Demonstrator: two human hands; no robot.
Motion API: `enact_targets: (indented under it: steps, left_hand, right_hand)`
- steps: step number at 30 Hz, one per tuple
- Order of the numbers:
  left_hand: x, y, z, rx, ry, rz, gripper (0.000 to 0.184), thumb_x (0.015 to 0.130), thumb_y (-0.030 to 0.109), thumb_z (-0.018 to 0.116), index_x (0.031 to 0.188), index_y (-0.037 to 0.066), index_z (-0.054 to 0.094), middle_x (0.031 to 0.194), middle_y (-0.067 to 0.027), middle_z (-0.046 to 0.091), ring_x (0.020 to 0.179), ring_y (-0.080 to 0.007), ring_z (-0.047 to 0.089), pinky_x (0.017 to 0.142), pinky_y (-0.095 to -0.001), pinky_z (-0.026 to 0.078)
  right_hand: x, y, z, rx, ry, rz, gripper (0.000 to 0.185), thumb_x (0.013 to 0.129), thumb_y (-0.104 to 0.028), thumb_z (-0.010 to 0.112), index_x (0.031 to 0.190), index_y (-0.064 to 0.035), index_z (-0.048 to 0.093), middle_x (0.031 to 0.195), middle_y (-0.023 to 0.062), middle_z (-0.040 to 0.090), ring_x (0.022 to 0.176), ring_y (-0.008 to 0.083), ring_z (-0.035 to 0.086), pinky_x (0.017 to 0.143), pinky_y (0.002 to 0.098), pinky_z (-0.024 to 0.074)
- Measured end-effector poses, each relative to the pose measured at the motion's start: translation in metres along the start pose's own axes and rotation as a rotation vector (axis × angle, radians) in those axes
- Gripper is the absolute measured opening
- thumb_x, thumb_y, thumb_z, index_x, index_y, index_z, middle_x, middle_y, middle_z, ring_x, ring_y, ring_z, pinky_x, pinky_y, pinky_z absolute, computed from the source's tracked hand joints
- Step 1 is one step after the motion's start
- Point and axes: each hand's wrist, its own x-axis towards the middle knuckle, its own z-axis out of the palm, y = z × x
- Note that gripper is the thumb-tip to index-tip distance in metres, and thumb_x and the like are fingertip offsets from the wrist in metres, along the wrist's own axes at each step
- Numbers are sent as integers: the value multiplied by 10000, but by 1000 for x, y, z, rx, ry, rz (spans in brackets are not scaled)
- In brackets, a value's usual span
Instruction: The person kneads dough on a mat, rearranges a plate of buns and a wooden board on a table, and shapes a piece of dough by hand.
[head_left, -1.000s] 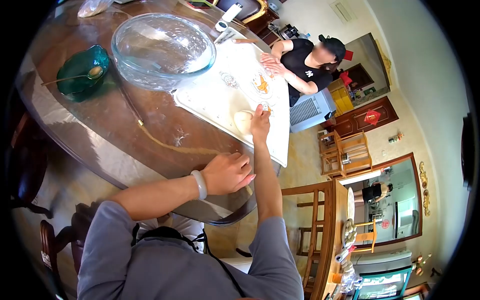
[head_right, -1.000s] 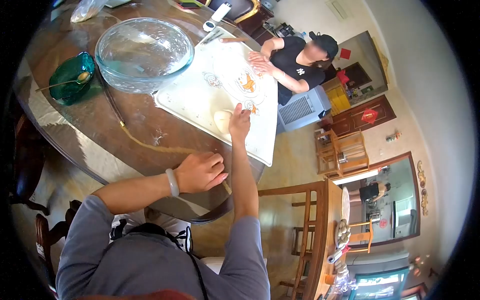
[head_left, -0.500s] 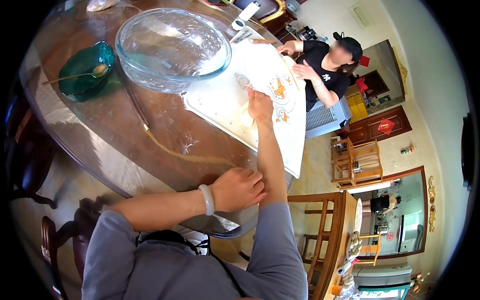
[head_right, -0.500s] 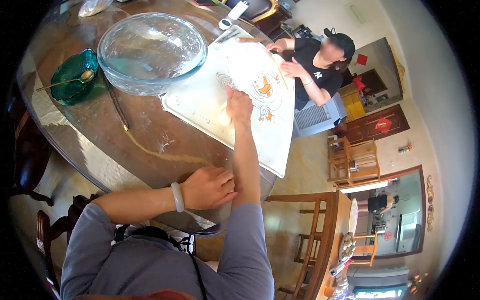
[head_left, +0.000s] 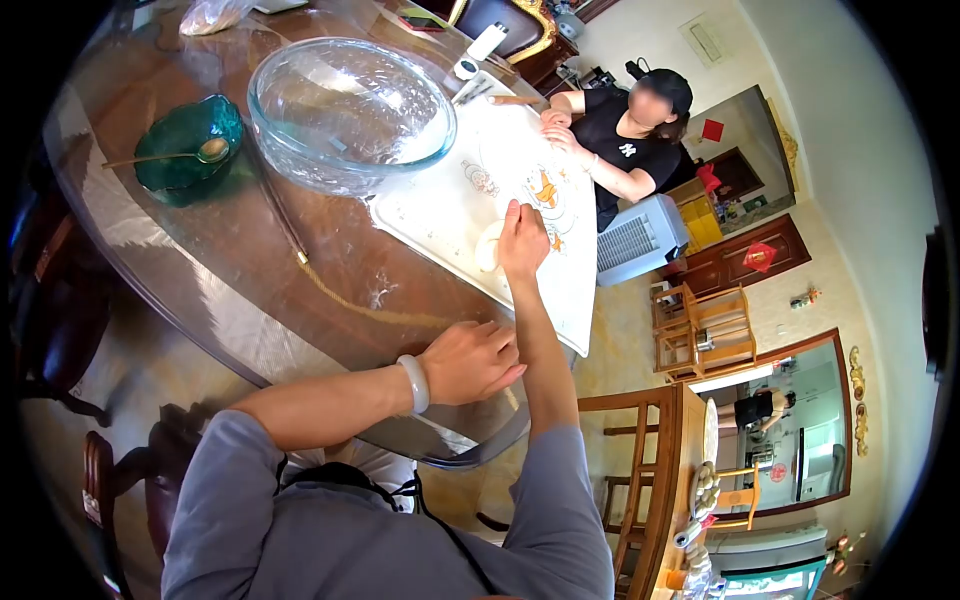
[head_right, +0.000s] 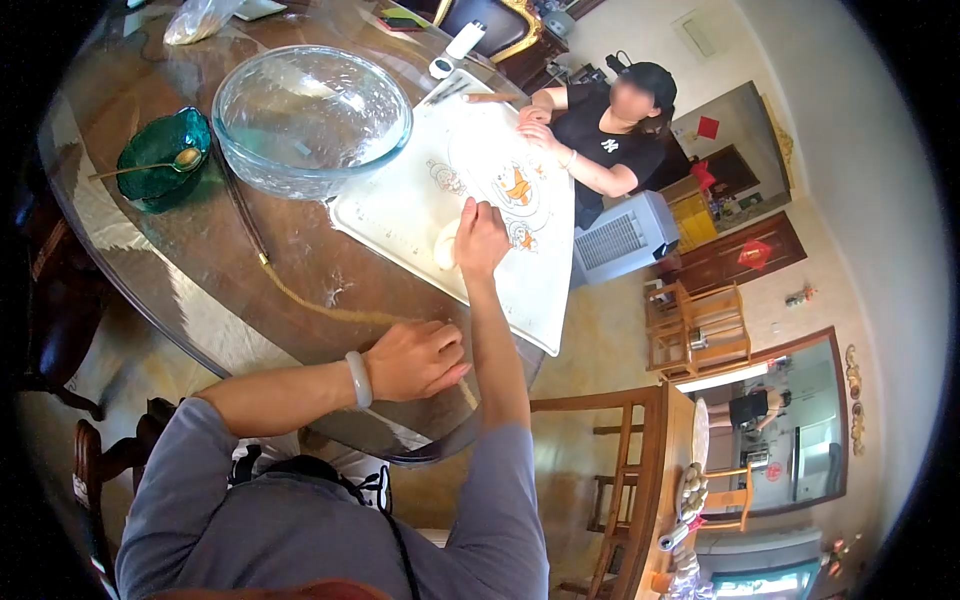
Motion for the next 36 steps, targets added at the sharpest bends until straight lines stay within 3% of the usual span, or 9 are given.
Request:
enact_targets:
  steps: [7,10,15,18,22,26,27,31,36]
  left_hand:
    - [-1,1,-1,-10,-36,-5,222,835,237,606,727,52,550,792,-78,495,698,-229,556,582,-362,463]
    - [-1,0,0,-17,-20,3,223,833,236,608,720,53,549,782,-75,492,688,-225,553,577,-359,462]
    - [0,2,2,-33,-18,-18,221,825,232,618,712,56,549,763,-68,488,673,-213,549,580,-344,464]
    - [0,1,4,-29,-27,-21,221,821,236,623,710,60,549,758,-63,486,670,-205,547,586,-334,465]
    - [0,0,3,-15,-37,-38,223,817,246,627,713,64,551,761,-59,488,666,-200,543,591,-325,465]
    - [0,-1,2,-1,-89,-43,222,816,246,626,720,59,556,769,-66,499,676,-209,547,595,-329,465]
    - [0,-1,1,-1,-95,-41,220,817,243,624,720,58,557,771,-67,501,679,-212,549,597,-332,465]
    - [0,-1,-2,22,-69,-60,218,818,236,621,716,53,563,772,-78,504,693,-229,553,605,-343,467]
    - [1,-8,-3,42,13,13,217,819,238,621,725,47,574,771,-93,499,683,-246,555,605,-351,475]
  right_hand:
    - [11,-11,-54,427,-321,240,562,931,-430,470,561,-18,564,493,114,536,511,314,540,579,378,442]
    - [7,-9,-34,252,-371,200,543,928,-408,482,544,-28,537,499,103,549,488,314,527,567,379,439]
    - [-4,-29,-8,-93,-103,-194,251,873,-266,556,706,-79,572,676,84,580,667,282,579,590,420,463]
    - [5,-27,13,-158,-17,-263,260,877,-257,548,688,-80,570,650,92,571,645,286,573,607,411,466]
    - [23,-15,30,-194,-124,-243,310,912,-281,500,715,-67,609,675,118,606,655,317,599,616,423,483]
    - [39,-11,34,-307,-371,-7,452,964,-361,384,739,-56,630,776,145,665,695,355,650,630,448,519]
    - [44,-13,32,-321,-445,62,525,977,-410,304,790,-69,656,819,171,671,771,371,652,705,451,518]
    - [40,-1,36,-133,-522,239,622,952,-524,240,902,-107,699,887,193,671,921,388,614,863,469,453]
    - [41,31,21,236,-691,403,721,910,-627,235,868,-94,718,971,155,670,982,341,597,909,421,425]
